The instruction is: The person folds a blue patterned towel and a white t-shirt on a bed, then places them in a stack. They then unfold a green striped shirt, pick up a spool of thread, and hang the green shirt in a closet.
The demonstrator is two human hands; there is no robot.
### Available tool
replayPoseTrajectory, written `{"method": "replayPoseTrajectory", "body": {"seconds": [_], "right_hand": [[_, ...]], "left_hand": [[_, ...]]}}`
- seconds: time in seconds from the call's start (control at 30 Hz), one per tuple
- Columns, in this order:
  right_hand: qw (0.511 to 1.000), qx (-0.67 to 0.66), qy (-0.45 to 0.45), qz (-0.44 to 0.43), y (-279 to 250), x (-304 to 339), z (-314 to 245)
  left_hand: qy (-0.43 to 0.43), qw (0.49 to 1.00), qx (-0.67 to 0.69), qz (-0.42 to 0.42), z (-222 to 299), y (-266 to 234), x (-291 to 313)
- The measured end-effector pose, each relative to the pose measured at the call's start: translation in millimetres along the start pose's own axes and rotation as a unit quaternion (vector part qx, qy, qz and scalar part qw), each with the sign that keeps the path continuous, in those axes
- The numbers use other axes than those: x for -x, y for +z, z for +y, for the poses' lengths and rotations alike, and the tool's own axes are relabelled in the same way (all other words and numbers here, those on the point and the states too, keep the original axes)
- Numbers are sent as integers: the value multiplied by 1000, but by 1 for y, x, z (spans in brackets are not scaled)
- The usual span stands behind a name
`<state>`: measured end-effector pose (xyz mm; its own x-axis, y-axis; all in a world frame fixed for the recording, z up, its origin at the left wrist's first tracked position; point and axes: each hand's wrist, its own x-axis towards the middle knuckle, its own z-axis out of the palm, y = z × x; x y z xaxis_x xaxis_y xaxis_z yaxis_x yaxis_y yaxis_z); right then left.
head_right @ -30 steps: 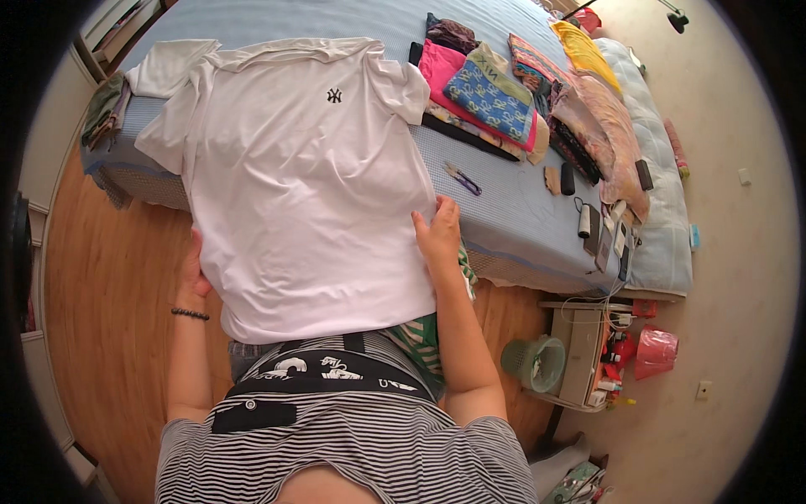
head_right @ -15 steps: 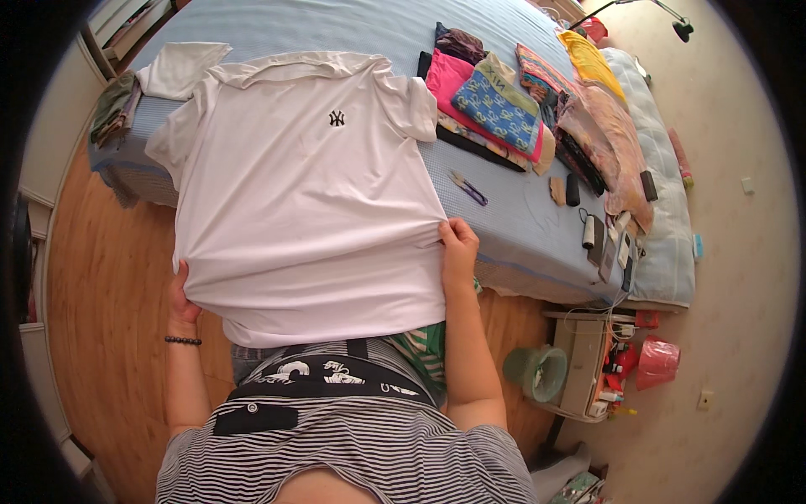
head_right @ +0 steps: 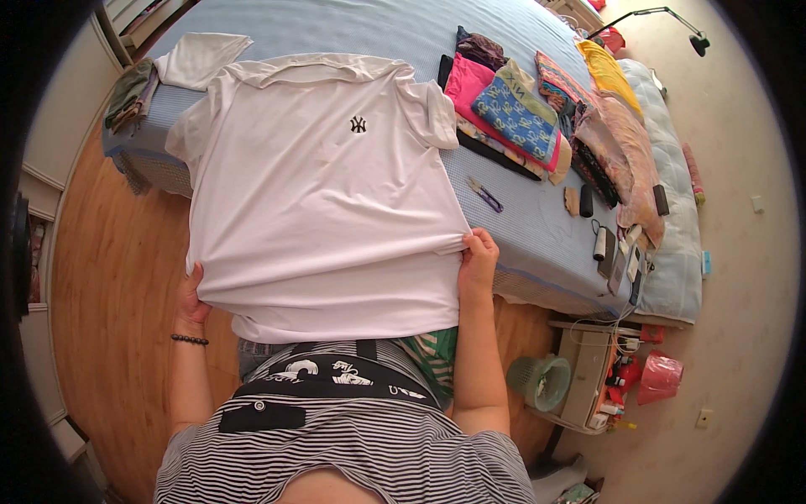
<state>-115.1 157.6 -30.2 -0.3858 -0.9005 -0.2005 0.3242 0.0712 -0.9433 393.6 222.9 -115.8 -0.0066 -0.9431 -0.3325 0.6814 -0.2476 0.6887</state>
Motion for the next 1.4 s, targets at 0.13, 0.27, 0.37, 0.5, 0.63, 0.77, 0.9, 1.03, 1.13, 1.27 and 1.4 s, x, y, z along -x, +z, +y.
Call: {"method": "replayPoseTrajectory", "body": {"seconds": [0.13,0.27,0.37,0.5,0.63,0.77,0.9,1.03,1.13,1.27,1.4], "right_hand": [[1000,5,-14,1,-1,-1,2],[1000,9,-11,9,6,1,-2],[1000,13,-11,5,4,1,-1],[1000,28,-10,0,1,0,0],[999,37,-16,-3,3,1,1],[999,31,-21,-4,4,0,3],[999,42,-17,-12,0,0,3],[998,51,-17,-14,2,1,3],[999,42,-18,-22,1,1,3],[998,55,-12,-15,3,3,-1],[995,94,-24,-29,11,4,1]], "left_hand": [[12,1000,-19,4,1,8,2],[11,1000,-13,1,-1,8,3],[8,1000,6,-2,-4,1,1],[2,1000,16,13,-6,-3,1],[1,1000,16,0,-8,-9,-1],[6,1000,2,-7,-7,-4,-1],[5,1000,0,-10,-6,0,0],[8,1000,-1,-9,-7,0,1],[8,1000,5,-1,-10,-3,0],[-18,999,8,29,-12,-9,-8],[-9,960,-127,248,-21,-33,-35]]}}
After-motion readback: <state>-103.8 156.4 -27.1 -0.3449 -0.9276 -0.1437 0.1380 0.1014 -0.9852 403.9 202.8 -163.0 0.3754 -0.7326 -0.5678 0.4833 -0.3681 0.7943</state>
